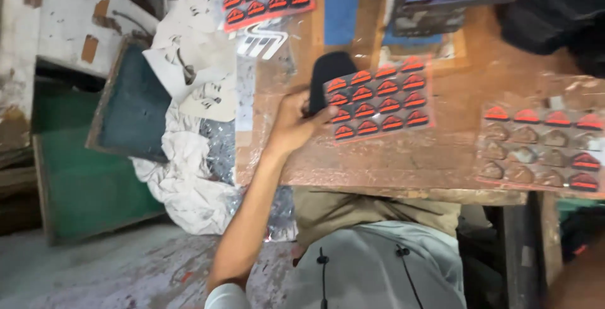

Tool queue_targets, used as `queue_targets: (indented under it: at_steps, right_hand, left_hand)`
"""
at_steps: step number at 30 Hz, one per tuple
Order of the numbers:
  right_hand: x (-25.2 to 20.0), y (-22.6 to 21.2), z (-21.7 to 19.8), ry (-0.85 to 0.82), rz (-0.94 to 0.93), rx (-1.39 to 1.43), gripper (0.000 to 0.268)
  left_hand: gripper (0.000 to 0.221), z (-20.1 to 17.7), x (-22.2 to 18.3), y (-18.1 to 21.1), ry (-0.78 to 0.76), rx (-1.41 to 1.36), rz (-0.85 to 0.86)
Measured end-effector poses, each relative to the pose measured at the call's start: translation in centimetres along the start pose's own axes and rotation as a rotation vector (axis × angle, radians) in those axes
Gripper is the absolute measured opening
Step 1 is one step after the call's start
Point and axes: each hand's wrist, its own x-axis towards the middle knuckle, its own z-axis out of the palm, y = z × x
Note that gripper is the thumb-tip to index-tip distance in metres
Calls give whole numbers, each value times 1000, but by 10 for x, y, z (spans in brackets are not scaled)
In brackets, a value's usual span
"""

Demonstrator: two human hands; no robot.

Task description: Applying labels onto fabric pieces using a heat press machine.

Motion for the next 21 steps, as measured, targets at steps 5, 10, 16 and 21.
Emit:
queue_targets:
  at_steps: [5, 10, 16, 21]
  right_hand:
    - [109, -53, -311, 66, -160, 1031, 60]
    - [149, -49, -311, 147, -203, 1116, 79]
    - [243, -32, -265, 196, -365, 1026, 76]
    - [250, -26, -262, 183, -373, 1058, 75]
  left_hand:
    - [21, -46, -24, 32, 256, 323, -100]
    - [53, -55, -25, 61, 476, 818, 53]
    - [87, 41, 47, 38, 273, 1114, 518]
    - [79, 80, 79, 7, 81, 1222, 588]
